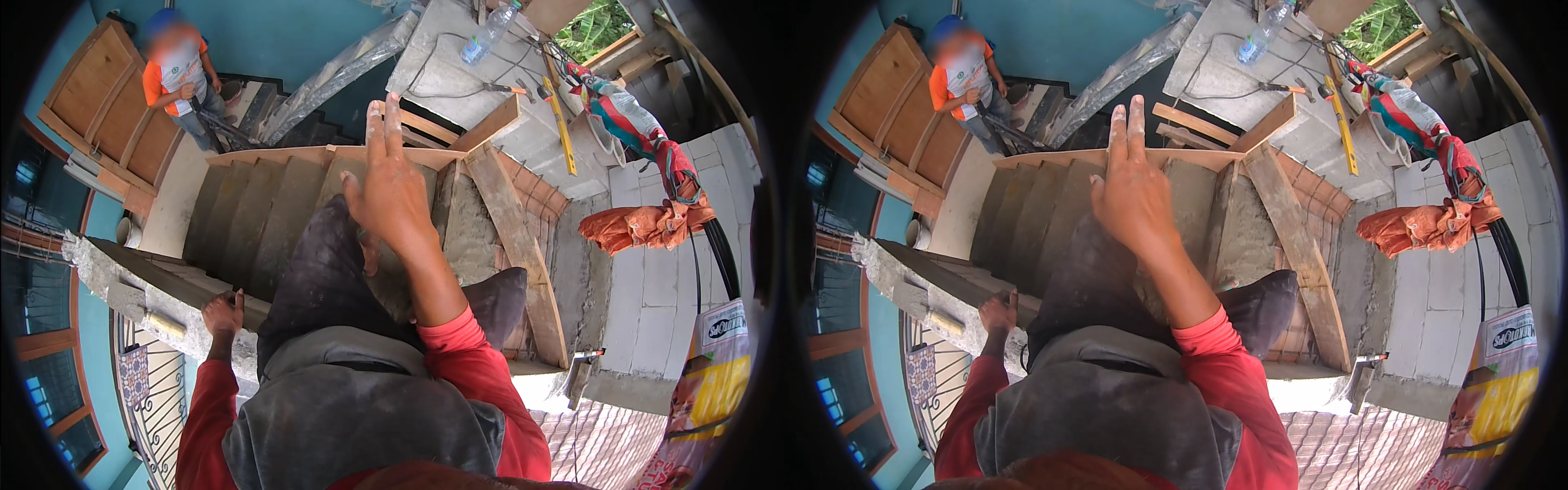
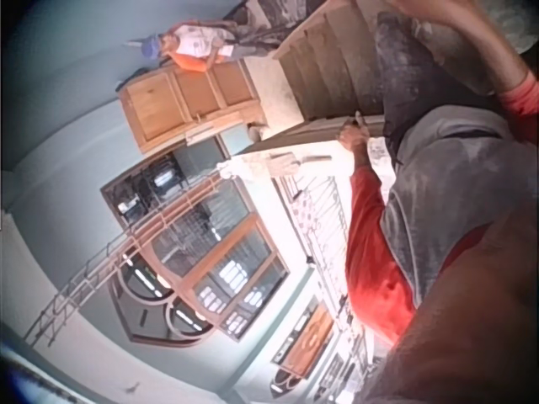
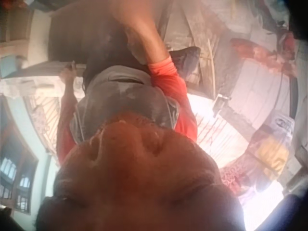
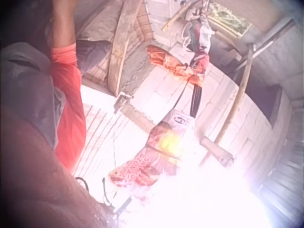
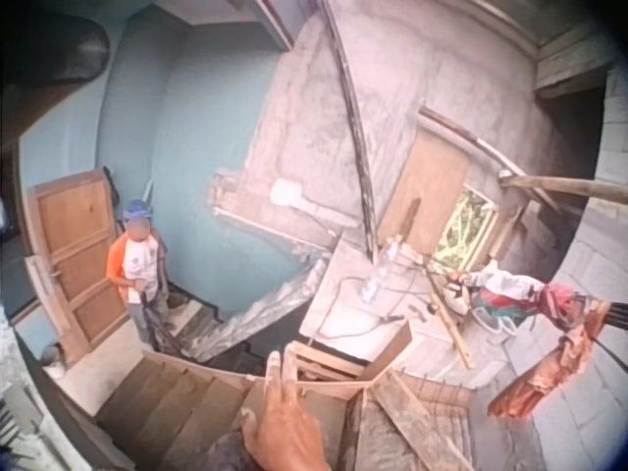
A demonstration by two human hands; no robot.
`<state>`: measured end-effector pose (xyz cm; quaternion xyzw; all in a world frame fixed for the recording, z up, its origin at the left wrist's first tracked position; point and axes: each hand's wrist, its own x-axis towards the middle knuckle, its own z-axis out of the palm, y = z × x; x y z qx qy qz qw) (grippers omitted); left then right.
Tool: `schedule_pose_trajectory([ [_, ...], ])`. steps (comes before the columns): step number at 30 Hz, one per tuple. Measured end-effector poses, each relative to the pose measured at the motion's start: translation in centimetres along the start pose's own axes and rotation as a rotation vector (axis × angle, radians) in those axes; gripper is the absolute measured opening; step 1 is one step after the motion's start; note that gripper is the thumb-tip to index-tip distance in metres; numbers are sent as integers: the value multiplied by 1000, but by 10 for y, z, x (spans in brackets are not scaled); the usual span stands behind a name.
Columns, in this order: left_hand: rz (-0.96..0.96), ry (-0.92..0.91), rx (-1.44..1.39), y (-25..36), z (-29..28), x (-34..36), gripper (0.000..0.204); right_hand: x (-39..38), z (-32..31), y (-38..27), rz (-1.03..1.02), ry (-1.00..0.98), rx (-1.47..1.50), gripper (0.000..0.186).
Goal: The person smooths wet concrete on a staircase using a hand trowel. They repeatedly spread and level the material on the steps while standing on the stairs.
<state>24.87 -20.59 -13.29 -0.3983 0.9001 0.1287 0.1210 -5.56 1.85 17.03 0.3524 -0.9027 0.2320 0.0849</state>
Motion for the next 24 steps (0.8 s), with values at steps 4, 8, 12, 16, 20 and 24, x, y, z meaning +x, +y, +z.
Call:
schedule_pose_trajectory([
  [4, -12, 17, 42, -5, 8, -1, 55, -4, 2, 0, -37, -9, 15, 92],
  [8, -53, -51, 21, 2, 0, 0, 55, -9, -3, 4, 7, -91, 87, 94],
  [12, -68, -63, 63, -6, 11, 4, 56, -12, -8, 16, -28, -103, 73, 88],
  [16, -36, -93, 77, -15, 18, 8, 57, -19, -15, 44, -109, -214, 33, 76],
  [20, -32, -183, 110, 0, 1, 7, 57, -33, -28, 90, -192, -550, -63, 66],
  [24, -24, -140, 162, -3, 8, 7, 57, -58, -40, 124, -77, -697, -103, 67],
])
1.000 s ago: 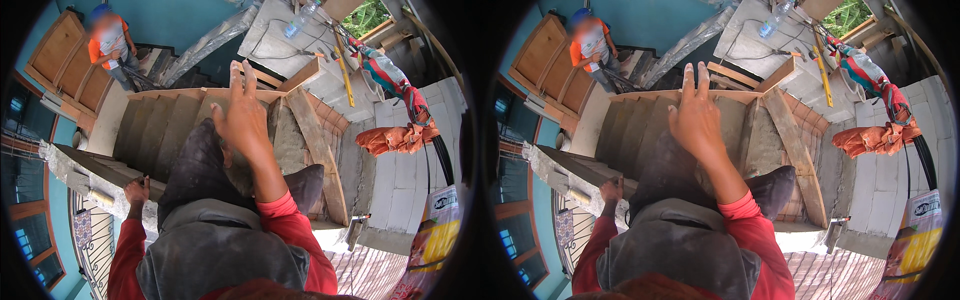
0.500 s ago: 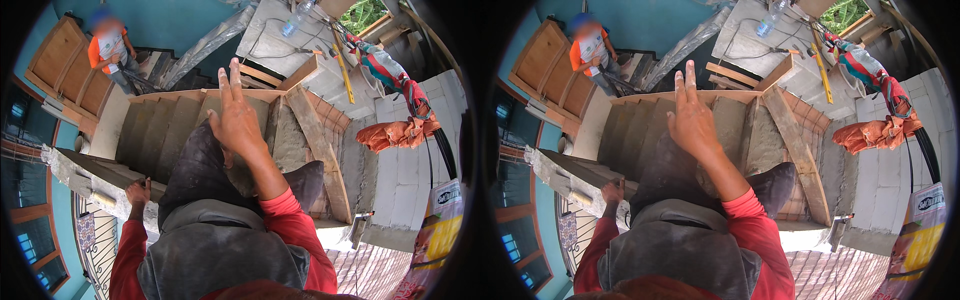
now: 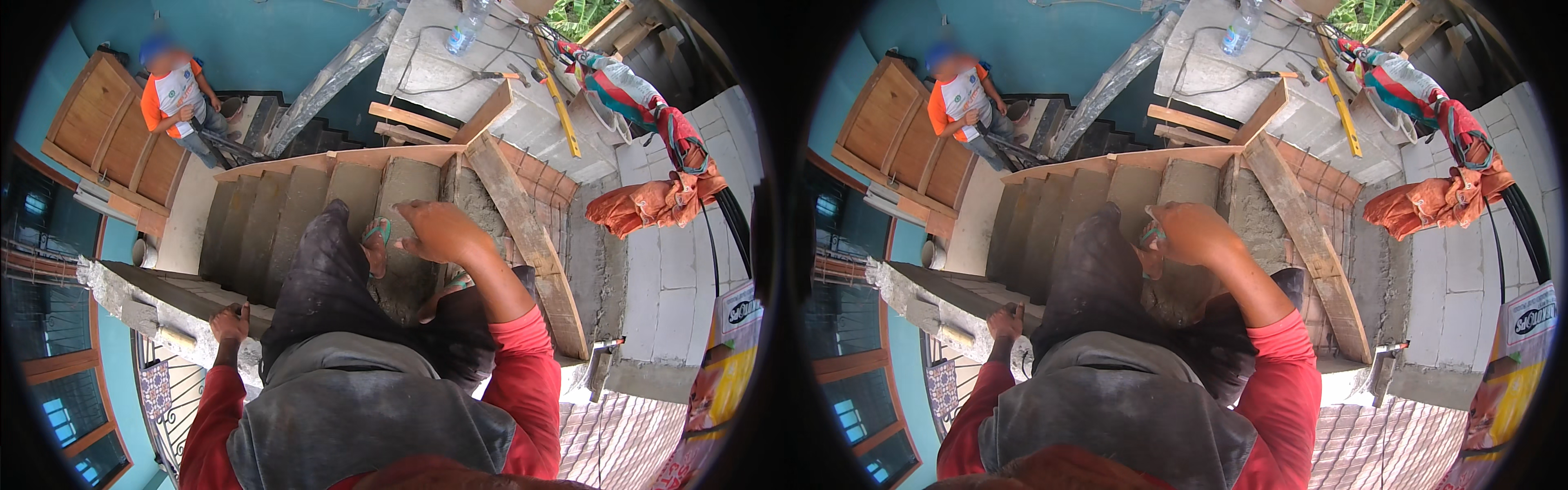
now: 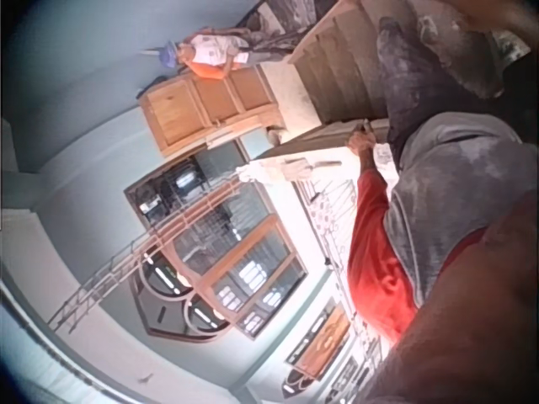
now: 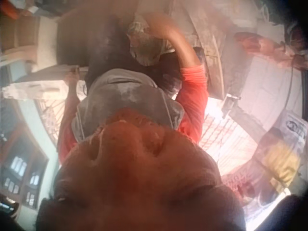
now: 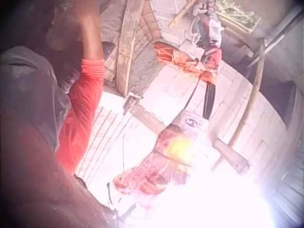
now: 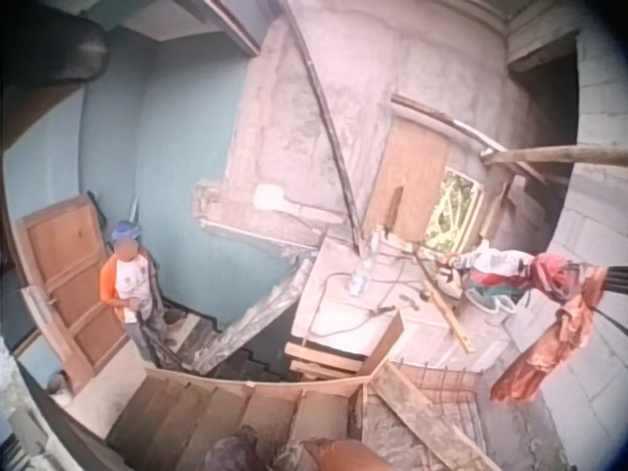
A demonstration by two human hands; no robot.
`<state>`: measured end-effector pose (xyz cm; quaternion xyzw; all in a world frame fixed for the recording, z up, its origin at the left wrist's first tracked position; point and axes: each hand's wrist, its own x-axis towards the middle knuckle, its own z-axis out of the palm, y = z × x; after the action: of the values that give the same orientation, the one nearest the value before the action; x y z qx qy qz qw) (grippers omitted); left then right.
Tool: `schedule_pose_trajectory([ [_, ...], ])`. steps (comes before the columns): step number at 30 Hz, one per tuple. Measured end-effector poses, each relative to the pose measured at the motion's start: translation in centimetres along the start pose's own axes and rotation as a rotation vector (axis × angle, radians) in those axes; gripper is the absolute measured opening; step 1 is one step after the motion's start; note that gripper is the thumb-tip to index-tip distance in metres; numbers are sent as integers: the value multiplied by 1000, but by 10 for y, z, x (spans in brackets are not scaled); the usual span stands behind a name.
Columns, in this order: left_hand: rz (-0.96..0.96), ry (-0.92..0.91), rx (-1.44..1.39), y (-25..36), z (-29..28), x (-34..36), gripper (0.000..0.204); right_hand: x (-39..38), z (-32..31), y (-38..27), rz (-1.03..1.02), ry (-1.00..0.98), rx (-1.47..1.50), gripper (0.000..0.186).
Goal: The person smooths wet concrete on a staircase using a hand trowel. They repeatedly spread and level the material on the steps while standing on the stairs.
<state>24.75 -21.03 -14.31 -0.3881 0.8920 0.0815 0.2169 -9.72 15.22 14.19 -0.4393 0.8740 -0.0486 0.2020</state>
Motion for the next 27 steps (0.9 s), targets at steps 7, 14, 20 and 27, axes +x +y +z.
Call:
schedule_pose_trajectory([
  [7, -36, -16, 79, 11, -9, 1, 56, -24, 44, 49, 205, 26, 87, 74],
  [14, -88, 1, 129, 7, -2, -3, 54, -16, 38, 18, 47, 108, 232, 81],
  [20, -75, -13, 62, 12, -14, -7, 53, 22, 45, 15, -179, -195, 323, 86],
  [27, -51, 61, -5, 4, -5, -7, 54, 65, -15, 14, 52, 547, 243, 90],
])
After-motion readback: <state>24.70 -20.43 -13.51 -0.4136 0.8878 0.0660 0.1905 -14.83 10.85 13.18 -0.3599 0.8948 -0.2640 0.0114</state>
